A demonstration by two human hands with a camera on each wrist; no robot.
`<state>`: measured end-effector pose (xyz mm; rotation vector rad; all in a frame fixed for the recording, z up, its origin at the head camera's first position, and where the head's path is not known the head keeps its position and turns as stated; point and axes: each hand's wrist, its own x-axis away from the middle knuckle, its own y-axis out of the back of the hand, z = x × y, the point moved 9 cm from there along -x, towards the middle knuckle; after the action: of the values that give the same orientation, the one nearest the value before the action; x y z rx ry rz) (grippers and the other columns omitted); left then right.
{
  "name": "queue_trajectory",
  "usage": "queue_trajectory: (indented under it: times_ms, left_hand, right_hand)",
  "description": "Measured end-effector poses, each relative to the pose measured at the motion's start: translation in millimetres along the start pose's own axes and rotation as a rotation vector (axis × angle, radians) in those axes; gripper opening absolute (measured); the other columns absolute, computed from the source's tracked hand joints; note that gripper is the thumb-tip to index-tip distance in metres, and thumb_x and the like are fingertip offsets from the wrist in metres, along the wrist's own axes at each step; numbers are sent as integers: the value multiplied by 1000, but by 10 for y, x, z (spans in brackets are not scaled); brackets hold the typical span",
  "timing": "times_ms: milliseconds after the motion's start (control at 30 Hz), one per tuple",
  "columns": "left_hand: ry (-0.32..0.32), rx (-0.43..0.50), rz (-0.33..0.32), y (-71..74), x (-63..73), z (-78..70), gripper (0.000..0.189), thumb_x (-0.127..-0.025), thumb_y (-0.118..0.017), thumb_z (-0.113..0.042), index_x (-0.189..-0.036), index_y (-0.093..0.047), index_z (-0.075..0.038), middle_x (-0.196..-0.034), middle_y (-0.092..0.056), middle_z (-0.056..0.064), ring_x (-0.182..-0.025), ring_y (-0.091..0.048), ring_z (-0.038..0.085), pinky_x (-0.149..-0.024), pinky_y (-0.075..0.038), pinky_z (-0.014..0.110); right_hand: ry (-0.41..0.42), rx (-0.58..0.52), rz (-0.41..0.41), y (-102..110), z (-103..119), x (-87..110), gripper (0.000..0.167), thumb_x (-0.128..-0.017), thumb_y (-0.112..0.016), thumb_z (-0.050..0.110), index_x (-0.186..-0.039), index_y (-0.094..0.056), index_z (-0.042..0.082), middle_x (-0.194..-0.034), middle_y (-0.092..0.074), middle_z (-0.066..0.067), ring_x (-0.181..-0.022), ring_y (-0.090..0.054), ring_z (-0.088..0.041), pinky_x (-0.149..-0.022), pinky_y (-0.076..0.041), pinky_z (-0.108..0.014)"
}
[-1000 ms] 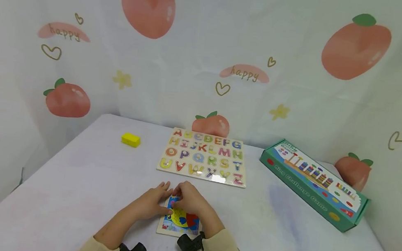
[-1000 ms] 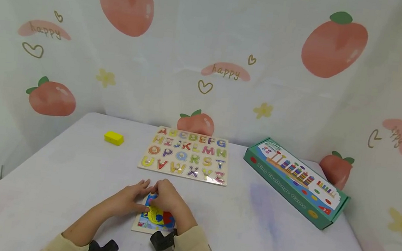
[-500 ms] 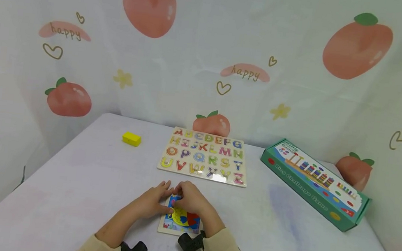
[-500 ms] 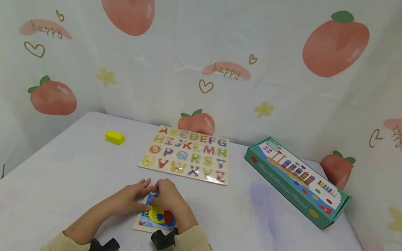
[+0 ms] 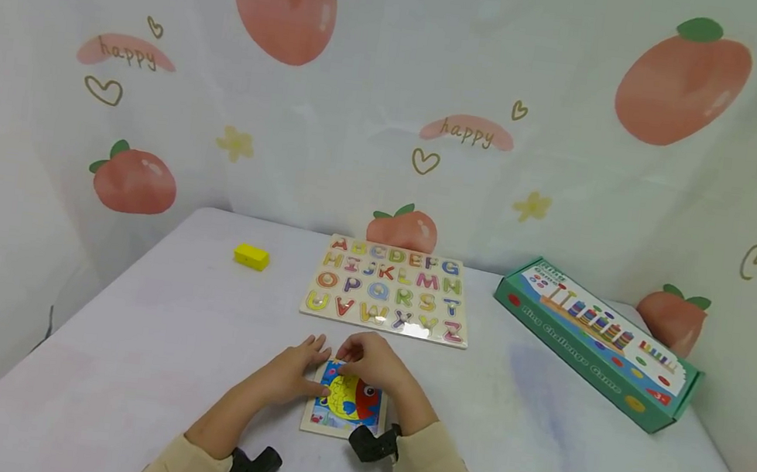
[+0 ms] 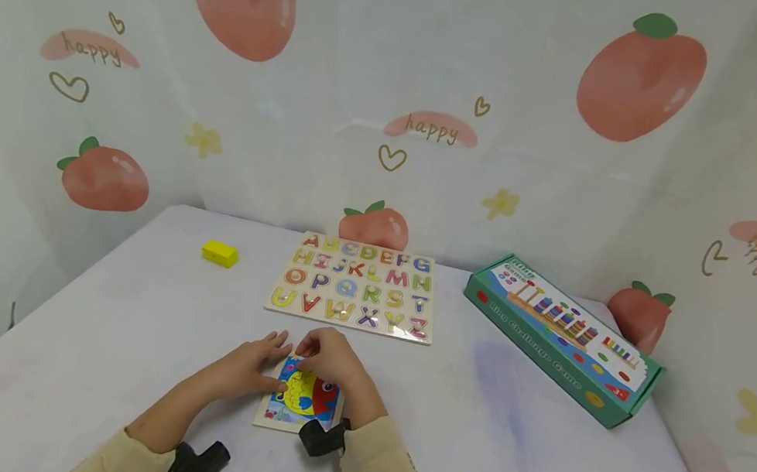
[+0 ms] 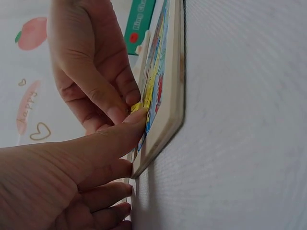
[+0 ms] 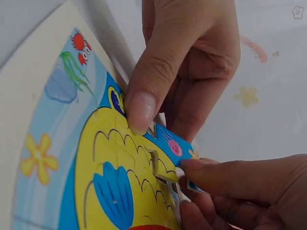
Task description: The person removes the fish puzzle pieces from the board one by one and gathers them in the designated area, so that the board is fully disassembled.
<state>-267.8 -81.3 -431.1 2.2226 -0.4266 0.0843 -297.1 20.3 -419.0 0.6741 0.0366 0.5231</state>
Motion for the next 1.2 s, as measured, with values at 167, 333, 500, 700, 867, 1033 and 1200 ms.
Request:
queue_trajectory:
  times_ms: [167,333,500,700,867,1033,1200]
  left_hand:
    - [4,3,0,5,13,-6,64,-78,-75,-24,-134,-50,-4,-151,-31,16,-139,-22,41,-108,-25,62]
    - [12,-13,6,4,3,11,64,-79,-74,-26,-134,-49,-5,-151,-30,16,-139,-23,42,-107,-26,62]
    - [14,-12,12,4,-7,31,65,-79,-74,-26,-135,-49,-5,-152,-29,15,-140,-22,41,-109,-24,60]
    - [10,16,7,-15,-6,26,66,-77,-75,-23,-134,-49,-4,-152,-29,14,-141,-20,39,-110,-23,60]
    - [8,25,-1,-17,3,17,67,-76,-76,-21,-134,-49,-3,-152,-29,14,-141,-20,39,-110,-23,60]
    - [2,27,1,-28,-1,16,67,-77,-75,-21,-135,-48,-3,-152,-29,14,-142,-19,38,-111,-22,59]
    - [-4,27,-10,-26,1,13,67,-76,-76,-21,-134,-48,-2,-151,-30,14,-142,-19,37,-111,-22,59]
  right_hand:
    - [-12,-73,5,28,-35,-5,5,-85,-66,7,-87,-66,4,-78,-61,-2,-70,-53,-12,-67,-49,-21]
    - [-29,-139,16,71,-70,3,9,-85,-67,10,-88,-66,1,-78,-63,-4,-68,-55,-11,-66,-51,-22]
    - [-42,-166,6,179,-161,37,12,-84,-68,11,-89,-67,0,-79,-65,-5,-68,-58,-11,-68,-53,-23]
    - [-89,-171,-15,386,-344,143,13,-83,-69,12,-89,-68,1,-79,-67,-4,-69,-58,-12,-68,-53,-23]
    - [-129,-170,-24,558,-506,226,16,-83,-69,14,-90,-68,0,-80,-68,-5,-68,-56,-13,-68,-52,-23]
    - [-146,-137,-43,707,-654,312,17,-83,-70,15,-91,-68,-1,-78,-67,-3,-69,-54,-13,-68,-51,-24]
    - [-146,-129,-42,810,-767,370,18,-83,-69,15,-91,-68,-2,-77,-67,-3,-68,-54,-12,-67,-50,-24]
